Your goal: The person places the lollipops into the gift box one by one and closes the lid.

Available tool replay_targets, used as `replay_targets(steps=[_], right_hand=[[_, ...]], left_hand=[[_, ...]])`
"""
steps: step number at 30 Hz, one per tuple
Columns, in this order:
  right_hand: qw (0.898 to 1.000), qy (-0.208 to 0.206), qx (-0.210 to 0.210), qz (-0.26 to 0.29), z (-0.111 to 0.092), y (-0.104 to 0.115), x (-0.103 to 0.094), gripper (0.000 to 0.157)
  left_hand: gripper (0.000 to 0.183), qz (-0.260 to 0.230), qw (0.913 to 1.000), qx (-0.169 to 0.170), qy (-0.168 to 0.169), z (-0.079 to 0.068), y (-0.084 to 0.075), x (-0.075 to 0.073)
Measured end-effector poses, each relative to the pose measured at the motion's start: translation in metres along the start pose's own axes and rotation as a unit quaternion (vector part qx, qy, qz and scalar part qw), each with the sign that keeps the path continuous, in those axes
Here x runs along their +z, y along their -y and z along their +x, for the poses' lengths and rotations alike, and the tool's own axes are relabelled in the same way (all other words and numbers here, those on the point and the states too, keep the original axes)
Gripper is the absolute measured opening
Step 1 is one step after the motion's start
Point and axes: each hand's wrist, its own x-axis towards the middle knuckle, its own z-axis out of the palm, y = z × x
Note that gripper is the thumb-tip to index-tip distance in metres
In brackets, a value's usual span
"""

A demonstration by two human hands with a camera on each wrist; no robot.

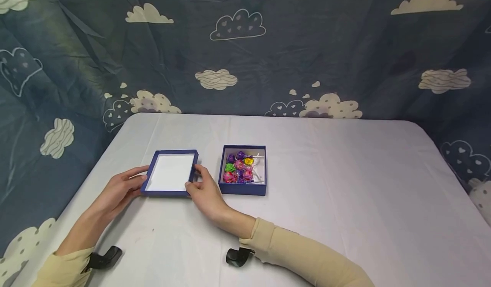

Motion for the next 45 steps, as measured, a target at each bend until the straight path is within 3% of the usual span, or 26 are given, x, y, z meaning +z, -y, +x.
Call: replay_targets(steps=[9, 24, 37, 45], right_hand=[[1.0, 0.016, -0.007, 0.007, 0.0, 0.004, 0.004, 0.067], [0.999, 0.037, -0.036, -0.018, -0.01, 0.041, 0.0, 0.071], [0.997, 0.039, -0.06, 0.006, -0.02, 0.067, -0.017, 0.07], [0.998, 0.026, -0.063, 0.015, -0.023, 0.078, -0.035, 0.063]], left_hand=[[0.052, -0.018, 0.9998, 0.004, -0.003, -0.009, -0.007, -0.009], [0.061, -0.09, 0.9953, 0.032, 0.012, -0.025, -0.033, -0.015], [0.059, -0.138, 0.989, 0.045, 0.03, -0.031, -0.053, -0.004], [0.06, -0.145, 0.9874, 0.052, 0.038, -0.032, -0.063, 0.01]])
